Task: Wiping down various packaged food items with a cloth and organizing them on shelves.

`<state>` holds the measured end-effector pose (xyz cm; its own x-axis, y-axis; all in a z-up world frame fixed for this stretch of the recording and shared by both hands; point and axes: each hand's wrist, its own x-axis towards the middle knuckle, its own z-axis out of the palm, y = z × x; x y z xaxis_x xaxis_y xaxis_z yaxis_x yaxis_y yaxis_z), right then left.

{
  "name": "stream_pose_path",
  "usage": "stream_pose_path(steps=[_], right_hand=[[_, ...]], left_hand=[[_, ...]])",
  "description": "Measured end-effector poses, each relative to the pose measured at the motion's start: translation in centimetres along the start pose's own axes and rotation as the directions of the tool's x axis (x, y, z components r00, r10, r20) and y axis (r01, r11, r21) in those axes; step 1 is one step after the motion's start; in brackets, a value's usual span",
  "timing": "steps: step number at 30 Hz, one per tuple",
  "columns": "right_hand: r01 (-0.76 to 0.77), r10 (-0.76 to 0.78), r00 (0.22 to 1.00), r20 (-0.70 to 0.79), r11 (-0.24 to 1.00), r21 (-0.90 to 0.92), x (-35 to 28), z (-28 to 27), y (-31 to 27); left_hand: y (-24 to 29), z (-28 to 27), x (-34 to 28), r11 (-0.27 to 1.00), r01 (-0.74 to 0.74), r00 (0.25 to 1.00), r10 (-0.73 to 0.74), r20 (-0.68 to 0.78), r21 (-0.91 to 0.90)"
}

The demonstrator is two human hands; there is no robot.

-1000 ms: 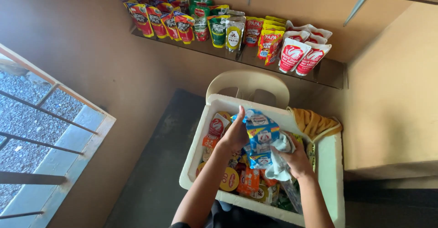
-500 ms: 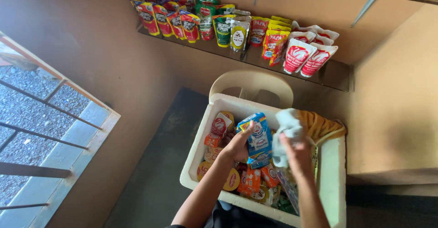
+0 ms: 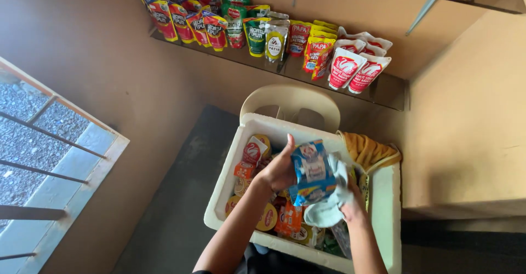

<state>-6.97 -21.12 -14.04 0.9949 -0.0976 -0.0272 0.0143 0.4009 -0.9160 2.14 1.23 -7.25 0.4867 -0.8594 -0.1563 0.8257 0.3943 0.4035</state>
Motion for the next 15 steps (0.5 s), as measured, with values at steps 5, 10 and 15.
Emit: stream_pose_path(steps=[5, 10, 15], right_hand=[[-0.282, 0.284, 0.959, -0.006, 0.955, 0.092, -2.2, -1.2, 1.9], [-0.241, 0.241, 0.967, -0.084, 0.970, 0.009, -1.9, 0.6, 1.1], [-0.286, 0.275, 0.956, -0.107, 0.953, -0.105, -1.6, 2.3, -0.2]], left_hand=[[0.7, -1.9, 1.0, 0.989, -0.137, 0.980, 0.126, -0.152, -0.061], [-1.5, -1.4, -0.8, 0.962, -0.147, 0.985, 0.120, -0.127, -0.231], [-6.1, -6.8, 0.0, 0.976, -0.130, 0.990, 0.117, -0.080, -0.175]])
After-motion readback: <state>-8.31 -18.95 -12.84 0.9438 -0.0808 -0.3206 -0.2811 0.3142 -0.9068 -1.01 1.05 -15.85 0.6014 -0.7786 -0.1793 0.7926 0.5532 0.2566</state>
